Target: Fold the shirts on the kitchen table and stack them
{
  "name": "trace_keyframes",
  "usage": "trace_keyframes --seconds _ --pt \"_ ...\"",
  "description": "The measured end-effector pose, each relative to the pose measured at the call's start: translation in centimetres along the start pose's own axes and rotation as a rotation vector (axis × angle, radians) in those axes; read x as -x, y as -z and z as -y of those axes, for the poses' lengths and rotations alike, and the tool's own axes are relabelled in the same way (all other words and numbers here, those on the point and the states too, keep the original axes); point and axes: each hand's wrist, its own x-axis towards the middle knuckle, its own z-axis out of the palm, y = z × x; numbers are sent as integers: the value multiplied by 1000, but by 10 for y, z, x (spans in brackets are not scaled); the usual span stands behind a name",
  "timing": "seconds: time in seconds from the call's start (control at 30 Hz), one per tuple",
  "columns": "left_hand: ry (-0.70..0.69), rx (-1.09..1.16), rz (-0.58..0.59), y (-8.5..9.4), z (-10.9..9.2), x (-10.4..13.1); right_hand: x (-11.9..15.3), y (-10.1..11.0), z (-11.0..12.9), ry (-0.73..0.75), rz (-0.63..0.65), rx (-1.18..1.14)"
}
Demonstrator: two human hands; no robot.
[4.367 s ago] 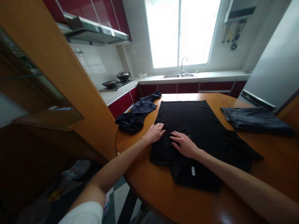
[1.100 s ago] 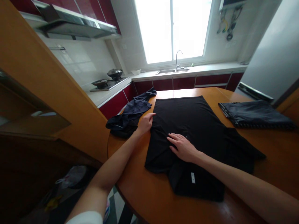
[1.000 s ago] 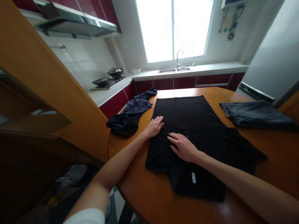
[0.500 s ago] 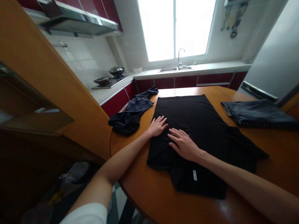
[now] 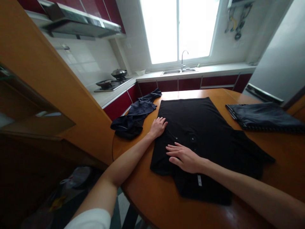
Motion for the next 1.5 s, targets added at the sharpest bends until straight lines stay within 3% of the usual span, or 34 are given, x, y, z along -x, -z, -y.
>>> trace_keyframes --seconds 0.13,0.23,0.33,0.4,0.97,1.2,1.5 --pt "-61 31 -103 7 -7 6 -2 -3 -3 -37 -197 -6" --pt "-134 39 -8 3 -17 17 -3 -7 -8 -106 -298 67" --pt "-124 15 118 -4 -20 20 -4 -9 -11 -150 -293 111" --pt "-116 2 141 -7 -19 19 -5 -10 -12 -150 -279 120" --pt "-168 29 75 1 -25 17 -6 -7 -12 -163 -299 100" --pt "-164 69 162 1 -22 13 -6 -7 -12 -154 -300 90" --pt "-188 37 177 -2 -15 10 -7 -9 -16 -137 -312 92"
